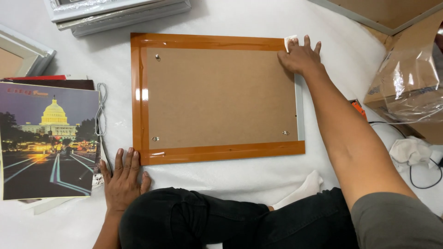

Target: Preparing a picture frame by cleaning the back panel and applying tape to the edges using a dispenser and utility knife.

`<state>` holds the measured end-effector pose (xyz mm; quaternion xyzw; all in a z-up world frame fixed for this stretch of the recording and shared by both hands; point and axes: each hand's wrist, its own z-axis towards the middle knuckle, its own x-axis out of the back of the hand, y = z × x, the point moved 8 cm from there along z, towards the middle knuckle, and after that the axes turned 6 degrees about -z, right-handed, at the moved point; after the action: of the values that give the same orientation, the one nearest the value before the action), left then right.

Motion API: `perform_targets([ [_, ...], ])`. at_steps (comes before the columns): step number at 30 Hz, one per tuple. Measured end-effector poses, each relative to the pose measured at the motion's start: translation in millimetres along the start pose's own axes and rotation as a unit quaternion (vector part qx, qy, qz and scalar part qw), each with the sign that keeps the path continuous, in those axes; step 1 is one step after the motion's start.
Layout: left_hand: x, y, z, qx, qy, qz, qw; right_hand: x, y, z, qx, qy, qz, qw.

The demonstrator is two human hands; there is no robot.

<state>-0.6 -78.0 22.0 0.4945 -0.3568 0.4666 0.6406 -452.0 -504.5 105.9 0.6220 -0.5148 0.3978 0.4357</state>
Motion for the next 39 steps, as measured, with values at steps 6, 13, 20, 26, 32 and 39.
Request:
perform_targets([
  [6,2.2,0.5,1.3,-0.001,0.013,-0.002,1.000,-3.2,-29.6,-7.2,0.059,0.025,-0.010,0.998],
  [13,17.6,6.3,5.4,-0.005,0.052,0.008,0.999,-1.3,-152.8,6.3,0.186,0.048,-0.048,0.980],
  [20,25.1,6.7,7.6,0.008,0.067,-0.016,0.998,2.4,-305.0,10.4,0.293,0.072,-0.102,0.948],
  [26,25.9,3.0,9.5,0.020,0.066,-0.040,0.997,7.4,-416.3,-14.8,0.353,0.047,-0.100,0.929],
  [32,24.0,-0.5,6.4,0.033,0.052,-0.058,0.996,-16.3,-446.9,-6.7,0.360,0.078,-0.121,0.922],
  [39,27.0,2.2,5.6,0.019,0.062,-0.062,0.996,-56.3,-434.5,-91.9,0.431,0.104,-0.155,0.883],
])
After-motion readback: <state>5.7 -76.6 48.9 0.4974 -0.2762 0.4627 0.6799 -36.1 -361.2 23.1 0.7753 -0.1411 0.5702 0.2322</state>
